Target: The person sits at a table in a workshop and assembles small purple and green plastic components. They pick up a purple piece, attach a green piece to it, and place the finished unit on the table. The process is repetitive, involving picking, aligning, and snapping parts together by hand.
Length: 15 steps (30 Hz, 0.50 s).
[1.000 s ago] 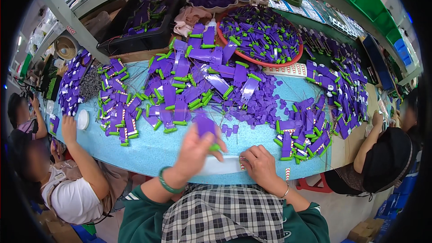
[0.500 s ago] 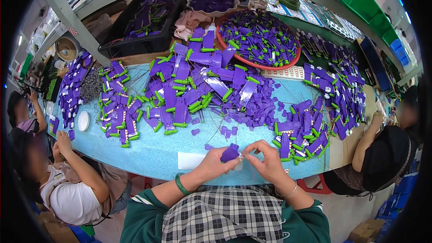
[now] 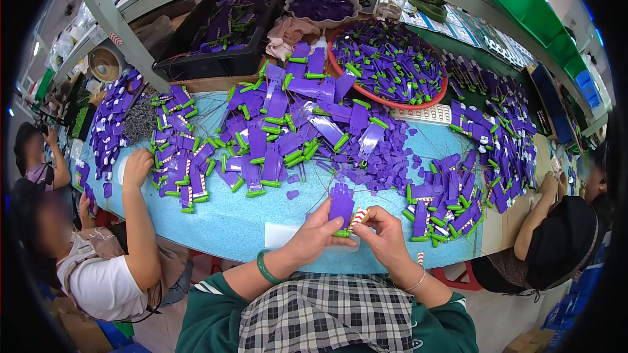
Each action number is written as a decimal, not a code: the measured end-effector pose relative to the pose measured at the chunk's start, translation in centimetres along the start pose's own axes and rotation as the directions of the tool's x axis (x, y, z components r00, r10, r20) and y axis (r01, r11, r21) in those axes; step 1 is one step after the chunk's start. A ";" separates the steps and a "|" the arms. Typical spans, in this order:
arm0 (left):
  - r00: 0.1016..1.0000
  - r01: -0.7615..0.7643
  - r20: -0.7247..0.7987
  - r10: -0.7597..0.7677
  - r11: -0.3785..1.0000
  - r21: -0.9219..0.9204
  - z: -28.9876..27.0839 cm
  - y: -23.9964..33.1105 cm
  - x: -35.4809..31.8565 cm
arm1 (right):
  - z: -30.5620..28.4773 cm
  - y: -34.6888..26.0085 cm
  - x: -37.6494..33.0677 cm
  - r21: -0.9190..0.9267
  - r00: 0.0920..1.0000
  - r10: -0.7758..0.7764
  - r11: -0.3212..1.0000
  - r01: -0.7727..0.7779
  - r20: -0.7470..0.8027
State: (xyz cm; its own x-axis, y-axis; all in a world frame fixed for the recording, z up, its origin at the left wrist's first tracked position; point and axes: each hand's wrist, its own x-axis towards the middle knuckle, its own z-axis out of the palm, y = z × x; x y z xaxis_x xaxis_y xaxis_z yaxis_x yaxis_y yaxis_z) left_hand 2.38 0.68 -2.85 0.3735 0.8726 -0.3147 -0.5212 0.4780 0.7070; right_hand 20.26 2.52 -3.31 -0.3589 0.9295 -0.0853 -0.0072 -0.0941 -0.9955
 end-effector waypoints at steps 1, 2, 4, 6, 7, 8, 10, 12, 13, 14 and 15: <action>1.000 0.012 0.010 -0.011 1.000 -0.019 0.0 0.1 -0.1 | -0.1 -0.1 0.1 -0.039 1.000 -0.007 0.999 0.008 0.007; 1.000 0.024 0.021 -0.023 0.999 -0.037 0.1 0.1 -0.1 | -0.2 0.0 0.2 -0.048 1.000 0.003 0.999 -0.003 0.016; 0.999 0.039 0.040 -0.037 0.997 -0.059 0.1 0.2 -0.3 | -0.4 -0.1 0.3 -0.068 0.999 0.024 0.997 -0.022 0.030; 0.998 0.045 0.055 -0.041 0.997 -0.067 0.2 0.3 -0.3 | -0.4 0.4 0.2 -0.087 1.000 0.004 0.996 -0.003 0.017; 0.997 0.044 0.060 -0.040 0.997 -0.068 0.1 0.2 -0.3 | -0.4 0.6 0.2 -0.096 1.000 -0.007 0.995 0.007 0.009; 0.997 0.043 0.065 -0.039 0.997 -0.068 0.1 0.1 -0.2 | -0.4 0.5 0.2 -0.120 1.000 -0.019 0.993 0.020 0.005; 0.997 0.043 0.075 -0.037 0.996 -0.073 0.1 0.1 -0.2 | -0.2 0.1 0.2 -0.165 0.999 -0.046 0.985 0.045 0.000; 0.996 0.044 0.086 -0.037 0.996 -0.083 0.1 0.2 -0.3 | 0.0 0.0 0.2 -0.195 0.997 -0.081 0.978 0.077 -0.011; 0.996 0.042 0.086 -0.034 0.995 -0.090 0.1 0.1 -0.3 | 0.1 -0.1 0.2 -0.210 0.995 -0.099 0.973 0.093 -0.016; 0.996 0.040 0.086 -0.032 0.995 -0.096 0.1 0.1 -0.3 | 0.1 -0.1 0.2 -0.241 0.993 -0.120 0.964 0.113 -0.014; 0.996 0.038 0.085 -0.030 0.994 -0.102 0.1 0.1 -0.3 | 0.0 -0.1 0.2 -0.270 0.990 -0.141 0.954 0.132 -0.011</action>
State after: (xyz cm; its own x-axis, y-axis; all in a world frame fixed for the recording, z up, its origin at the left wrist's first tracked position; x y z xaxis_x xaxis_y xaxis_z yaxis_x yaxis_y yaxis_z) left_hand 2.34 0.47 -2.65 0.4529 0.8464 -0.2803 -0.5822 0.5188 0.6260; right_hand 20.19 2.71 -3.27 -0.3439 0.9374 0.0551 0.1980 0.1298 -0.9716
